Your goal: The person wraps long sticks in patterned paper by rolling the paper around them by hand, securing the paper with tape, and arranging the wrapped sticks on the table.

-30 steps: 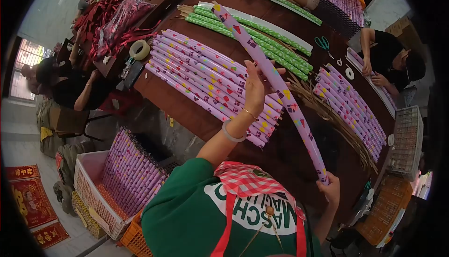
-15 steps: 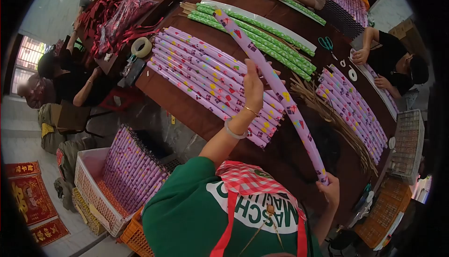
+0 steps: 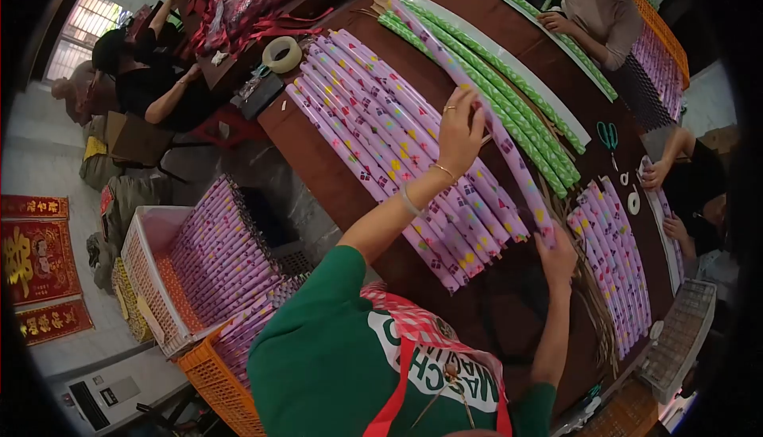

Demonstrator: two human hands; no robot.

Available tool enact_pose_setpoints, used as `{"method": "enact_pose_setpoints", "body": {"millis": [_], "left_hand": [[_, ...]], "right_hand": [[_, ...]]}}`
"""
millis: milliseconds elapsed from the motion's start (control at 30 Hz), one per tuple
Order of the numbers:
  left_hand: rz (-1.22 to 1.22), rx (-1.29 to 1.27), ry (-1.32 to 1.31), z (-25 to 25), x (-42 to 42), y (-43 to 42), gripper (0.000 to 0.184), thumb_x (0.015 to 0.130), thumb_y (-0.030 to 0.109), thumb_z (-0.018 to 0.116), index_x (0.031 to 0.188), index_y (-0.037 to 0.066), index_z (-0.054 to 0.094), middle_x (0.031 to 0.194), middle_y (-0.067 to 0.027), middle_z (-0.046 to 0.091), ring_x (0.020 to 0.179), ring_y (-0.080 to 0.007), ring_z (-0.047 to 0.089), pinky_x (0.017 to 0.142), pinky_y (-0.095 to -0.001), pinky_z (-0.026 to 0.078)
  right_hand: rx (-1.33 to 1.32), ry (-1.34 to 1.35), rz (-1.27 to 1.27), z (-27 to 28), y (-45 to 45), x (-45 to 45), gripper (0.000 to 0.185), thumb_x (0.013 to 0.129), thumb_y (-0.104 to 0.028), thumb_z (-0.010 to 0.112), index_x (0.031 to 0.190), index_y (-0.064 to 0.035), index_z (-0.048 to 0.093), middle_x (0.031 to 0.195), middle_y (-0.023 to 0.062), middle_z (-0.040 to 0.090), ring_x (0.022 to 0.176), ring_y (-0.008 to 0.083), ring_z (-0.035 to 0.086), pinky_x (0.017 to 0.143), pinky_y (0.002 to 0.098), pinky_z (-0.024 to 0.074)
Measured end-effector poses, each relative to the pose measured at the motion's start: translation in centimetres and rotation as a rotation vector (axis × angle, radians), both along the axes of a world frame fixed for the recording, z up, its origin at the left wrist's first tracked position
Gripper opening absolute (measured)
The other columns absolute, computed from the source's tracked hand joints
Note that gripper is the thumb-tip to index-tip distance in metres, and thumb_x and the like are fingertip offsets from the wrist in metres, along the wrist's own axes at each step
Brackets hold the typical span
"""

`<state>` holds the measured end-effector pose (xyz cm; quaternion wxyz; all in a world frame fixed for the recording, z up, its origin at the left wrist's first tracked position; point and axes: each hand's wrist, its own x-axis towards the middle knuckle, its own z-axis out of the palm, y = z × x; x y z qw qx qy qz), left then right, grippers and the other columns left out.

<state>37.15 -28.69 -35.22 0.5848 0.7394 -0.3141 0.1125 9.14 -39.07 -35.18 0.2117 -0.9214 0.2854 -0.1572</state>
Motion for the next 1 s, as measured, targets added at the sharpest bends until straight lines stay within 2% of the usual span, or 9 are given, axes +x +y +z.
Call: {"method": "enact_pose_setpoints", "body": {"millis": [67, 267, 400, 500, 700, 767, 833, 933, 1000], "left_hand": [[-0.152, 0.37, -0.24, -1.8, 3.3, -1.6, 0.031, 0.082, 0.017, 0.056, 0.109, 0.0, 0.053, 0.117, -0.0141, 0.052, 0.116, -0.0325, 0.044, 0.098, -0.0384, 0.033], [-0.358, 1.174, -0.245, -8.8, 12.2, -3.7, 0.036, 0.085, 0.035, 0.05, 0.105, 0.007, 0.061, 0.119, -0.0127, 0.053, 0.122, -0.0287, 0.039, 0.104, -0.0475, 0.024], [-0.446, 1.055, -0.303, -11.5, 15.5, -1.7, 0.041, 0.081, 0.041, 0.055, 0.084, 0.002, 0.065, 0.092, -0.0176, 0.06, 0.09, -0.0334, 0.056, 0.082, -0.0404, 0.044], [-0.536, 1.125, -0.277, -11.1, 16.4, -1.7, 0.04, 0.079, 0.04, 0.058, 0.075, 0.001, 0.062, 0.081, -0.0186, 0.058, 0.084, -0.0349, 0.055, 0.076, -0.0428, 0.044], [-0.705, 1.145, -0.223, -10.6, 15.9, -2.5, 0.034, 0.079, 0.034, 0.063, 0.075, 0.0, 0.06, 0.078, -0.0181, 0.058, 0.082, -0.0357, 0.053, 0.073, -0.0437, 0.042], [-0.648, 1.015, -0.286, -10.8, 15.4, -2.5, 0.032, 0.078, 0.031, 0.065, 0.078, -0.001, 0.061, 0.081, -0.0186, 0.058, 0.086, -0.0356, 0.052, 0.076, -0.0431, 0.042], [-0.655, 1.04, -0.245, -10.8, 15.7, -2.7, 0.029, 0.078, 0.028, 0.066, 0.08, -0.001, 0.061, 0.085, -0.0198, 0.057, 0.088, -0.0355, 0.051, 0.077, -0.0427, 0.042], [-0.743, 1.088, -0.288, -11.7, 17.4, -2.8, 0.025, 0.081, 0.025, 0.062, 0.083, -0.001, 0.061, 0.086, -0.0193, 0.058, 0.09, -0.0363, 0.05, 0.079, -0.0421, 0.042], [-0.796, 1.148, -0.262, -9.6, 16.2, -3.1, 0.024, 0.084, 0.024, 0.057, 0.086, 0.0, 0.062, 0.087, -0.0169, 0.06, 0.091, -0.0348, 0.05, 0.081, -0.0404, 0.041]], "right_hand": [[-0.032, -0.011, 0.087, -2.4, -2.6, 5.9, 0.039, 0.076, -0.027, 0.069, 0.106, -0.0043, 0.058, 0.097, 0.013, 0.063, 0.083, 0.031, 0.061, 0.068, 0.0359, 0.0491], [0.084, 0.074, 0.19, -8.4, -3.6, 14.8, 0.044, 0.078, -0.032, 0.065, 0.111, -0.0047, 0.056, 0.1, 0.0118, 0.06, 0.087, 0.0304, 0.059, 0.07, 0.0385, 0.0482], [0.181, 0.202, 0.239, -9.3, -3.1, 14.4, 0.038, 0.077, -0.026, 0.064, 0.11, -0.0097, 0.056, 0.103, 0.0082, 0.051, 0.098, 0.0271, 0.05, 0.075, 0.038, 0.0456], [0.128, 0.024, 0.156, -9.1, -2.8, 11.5, 0.033, 0.078, -0.024, 0.064, 0.107, -0.0091, 0.058, 0.102, 0.0088, 0.053, 0.096, 0.0273, 0.052, 0.076, 0.0375, 0.0453], [0.738, -0.473, -0.575, -9.4, -6.5, 0.3, 0.023, 0.087, -0.021, 0.057, 0.096, -0.0004, 0.06, 0.074, 0.0068, 0.061, 0.068, 0.0156, 0.061, 0.063, 0.0303, 0.0489], [1.2, -0.776, -0.91, -8.7, -10.1, -3.1, 0.022, 0.086, -0.019, 0.057, 0.09, 0.0023, 0.06, 0.072, 0.0075, 0.061, 0.07, 0.0165, 0.06, 0.062, 0.0285, 0.05], [1.304, -0.958, -0.832, -11.5, -13.8, -7.5, 0.019, 0.085, -0.018, 0.057, 0.083, 0.0015, 0.06, 0.072, 0.0086, 0.06, 0.068, 0.0167, 0.06, 0.061, 0.0263, 0.0502], [1.183, -0.889, -0.821, -11.3, -17.5, -9.8, 0.022, 0.085, -0.018, 0.055, 0.073, -0.0004, 0.06, 0.066, 0.0079, 0.059, 0.058, 0.0151, 0.058, 0.058, 0.0245, 0.0486], [0.909, -0.512, -0.857, -12.1, -20.6, -10.6, 0.019, 0.085, -0.02, 0.055, 0.083, -0.0036, 0.064, 0.07, 0.0055, 0.062, 0.059, 0.0183, 0.058, 0.058, 0.032, 0.0482]]}}
